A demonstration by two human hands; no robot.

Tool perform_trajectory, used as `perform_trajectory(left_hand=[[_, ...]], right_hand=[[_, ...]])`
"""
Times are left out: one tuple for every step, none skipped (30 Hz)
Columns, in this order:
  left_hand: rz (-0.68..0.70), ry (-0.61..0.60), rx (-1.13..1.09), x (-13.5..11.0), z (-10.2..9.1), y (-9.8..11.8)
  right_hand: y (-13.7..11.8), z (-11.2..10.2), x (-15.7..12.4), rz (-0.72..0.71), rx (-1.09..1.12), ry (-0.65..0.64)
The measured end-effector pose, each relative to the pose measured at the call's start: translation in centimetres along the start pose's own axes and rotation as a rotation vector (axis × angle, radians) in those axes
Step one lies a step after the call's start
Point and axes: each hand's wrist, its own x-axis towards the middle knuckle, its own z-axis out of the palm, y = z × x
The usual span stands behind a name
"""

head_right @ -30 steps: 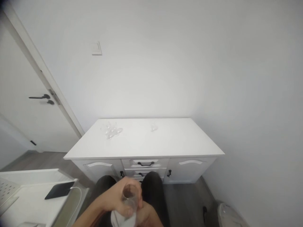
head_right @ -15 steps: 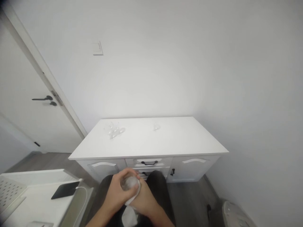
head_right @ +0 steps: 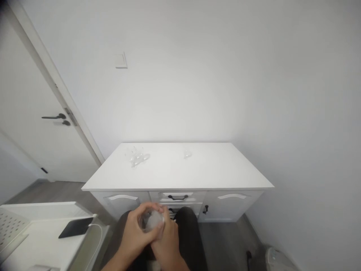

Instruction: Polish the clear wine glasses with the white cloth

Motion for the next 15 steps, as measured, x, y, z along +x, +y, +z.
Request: perform_trajectory(left_hand=[[-0.017, -0.125, -0.116, 0.4, -0.4, 0.1], [-0.026, -0.253, -0.243, 0.8, -0.7, 0.2], [-0.026, -0.368, -0.364, 1.1, -1.0, 0.3], [-0.021, -0.461, -0.462, 1.3, -1.1, 0.3], [-0.018, -0.515, -0.527, 1.5, -1.2, 0.3], [-0.017, -0.520, -0.549, 1.5, -1.1, 0.3], [-0.015, -0.481, -0.524, 1.5, -1.0, 0.2], [-0.018, -0.416, -0.454, 1.5, -0.9, 0.2], [-0.021, -0.334, -0.355, 1.5, -0.8, 0.1], [-0.022, -0.243, -0.248, 1.4, -0.7, 0.0], [-0.021, -0.159, -0.153, 1.3, -0.6, -0.1], [-0.021, -0.087, -0.084, 1.3, -0.5, -0.2], [-0.022, -0.024, -0.044, 1.3, -0.4, -0.3], [-0.016, 0.036, -0.027, 1.3, -0.4, -0.3], [0.002, 0.092, -0.027, 1.3, -0.3, -0.4]], right_hand=[[-0.5, -0.6, 0.2, 0.018, 0.102, -0.151], [-1.0, -1.4, 0.4, 0.013, 0.216, -0.329], [-1.4, -2.2, 0.6, 0.015, 0.305, -0.520], [-1.7, -3.0, 0.8, 0.029, 0.363, -0.689], [-1.9, -3.8, 0.9, 0.043, 0.401, -0.797], [-2.1, -4.4, 1.0, 0.064, 0.427, -0.841], [-2.2, -4.9, 1.1, 0.069, 0.442, -0.820], [-2.3, -5.3, 1.2, 0.048, 0.438, -0.758], [-2.4, -5.7, 1.3, 0.007, 0.411, -0.679], [-2.4, -6.0, 1.4, -0.046, 0.365, -0.601], [-2.1, -6.2, 1.5, -0.110, 0.310, -0.535], [-1.7, -6.4, 1.7, -0.167, 0.263, -0.460], [-1.1, -6.5, 1.8, -0.191, 0.242, -0.357], [-0.2, -6.6, 1.8, -0.171, 0.260, -0.218], [0.8, -6.5, 1.8, -0.111, 0.310, -0.049]])
